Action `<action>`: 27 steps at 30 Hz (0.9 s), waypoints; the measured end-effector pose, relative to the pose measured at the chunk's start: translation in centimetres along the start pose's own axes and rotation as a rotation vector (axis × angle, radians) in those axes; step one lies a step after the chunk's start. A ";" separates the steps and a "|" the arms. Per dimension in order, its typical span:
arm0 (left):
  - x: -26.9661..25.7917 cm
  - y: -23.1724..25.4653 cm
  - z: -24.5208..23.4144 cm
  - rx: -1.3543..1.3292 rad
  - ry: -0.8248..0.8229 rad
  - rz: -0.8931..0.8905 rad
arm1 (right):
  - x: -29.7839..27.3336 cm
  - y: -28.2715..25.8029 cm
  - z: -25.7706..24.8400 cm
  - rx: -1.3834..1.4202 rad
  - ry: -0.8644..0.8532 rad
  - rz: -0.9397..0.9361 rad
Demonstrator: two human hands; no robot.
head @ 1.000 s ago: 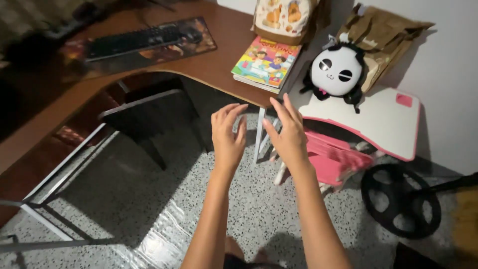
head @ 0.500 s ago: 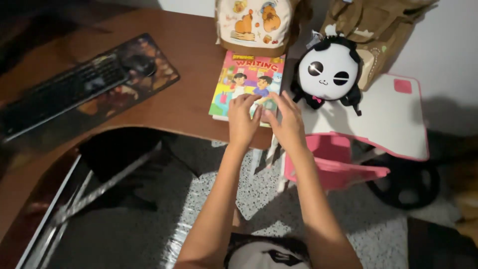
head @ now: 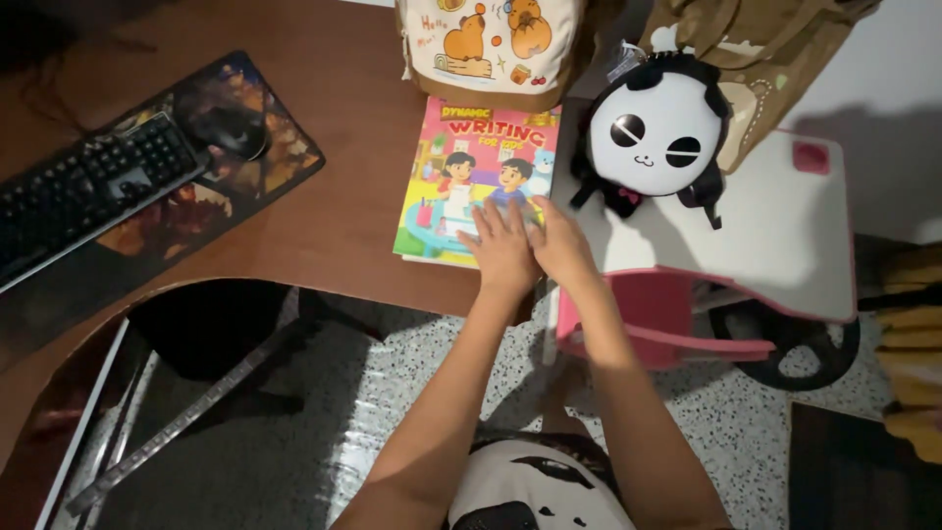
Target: Organizing objects on a desk, moving a chair, and flipping through a book.
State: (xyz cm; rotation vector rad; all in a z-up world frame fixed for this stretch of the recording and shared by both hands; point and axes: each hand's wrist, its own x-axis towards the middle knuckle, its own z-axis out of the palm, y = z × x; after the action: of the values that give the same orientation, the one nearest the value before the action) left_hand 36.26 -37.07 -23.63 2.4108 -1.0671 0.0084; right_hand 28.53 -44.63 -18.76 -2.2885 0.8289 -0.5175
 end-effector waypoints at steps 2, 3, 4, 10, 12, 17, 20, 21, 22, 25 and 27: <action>1.0 1.1 -1.2 0.032 -0.053 -0.037 | 1.0 1.0 -0.5 -0.017 -0.024 0.008; 1.5 1.4 -2.0 0.069 -0.102 -0.074 | 1.5 1.3 -0.5 -0.028 -0.045 0.011; 2.5 1.5 -3.1 0.072 -0.103 -0.080 | 2.1 1.5 -0.8 -0.026 -0.051 0.010; 6.1 -1.1 -7.8 -0.168 -0.295 -0.200 | 4.3 3.2 -1.8 0.093 -0.053 0.061; 6.7 -2.5 -9.6 -0.324 -0.029 -0.071 | 4.5 3.7 -1.6 0.134 -0.029 0.097; 6.9 -3.4 -12.7 -0.441 -0.078 -0.029 | 3.8 2.6 -1.2 0.169 -0.075 0.155; 6.2 -3.8 -12.9 -0.593 -0.148 -0.086 | 3.5 1.0 -1.3 0.216 -0.110 0.193; 5.8 -4.0 -12.8 -0.708 -0.152 -0.098 | 3.4 0.5 -1.4 0.248 -0.127 0.217; 5.7 -4.2 -12.8 -0.709 -0.152 -0.101 | 3.5 1.2 -0.8 0.247 -0.130 0.217; 5.8 -5.0 -13.4 -0.864 -0.208 -0.152 | 3.7 3.5 0.6 0.213 -0.102 0.210; 6.1 -5.7 -14.4 -0.882 -0.182 -0.107 | 3.6 5.3 1.3 0.251 -0.028 0.205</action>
State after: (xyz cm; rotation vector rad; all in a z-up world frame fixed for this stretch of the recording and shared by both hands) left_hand 47.19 -31.59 -12.33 1.6687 -0.7749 -0.5991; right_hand 29.60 -49.64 -22.85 -1.9530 0.9181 -0.4673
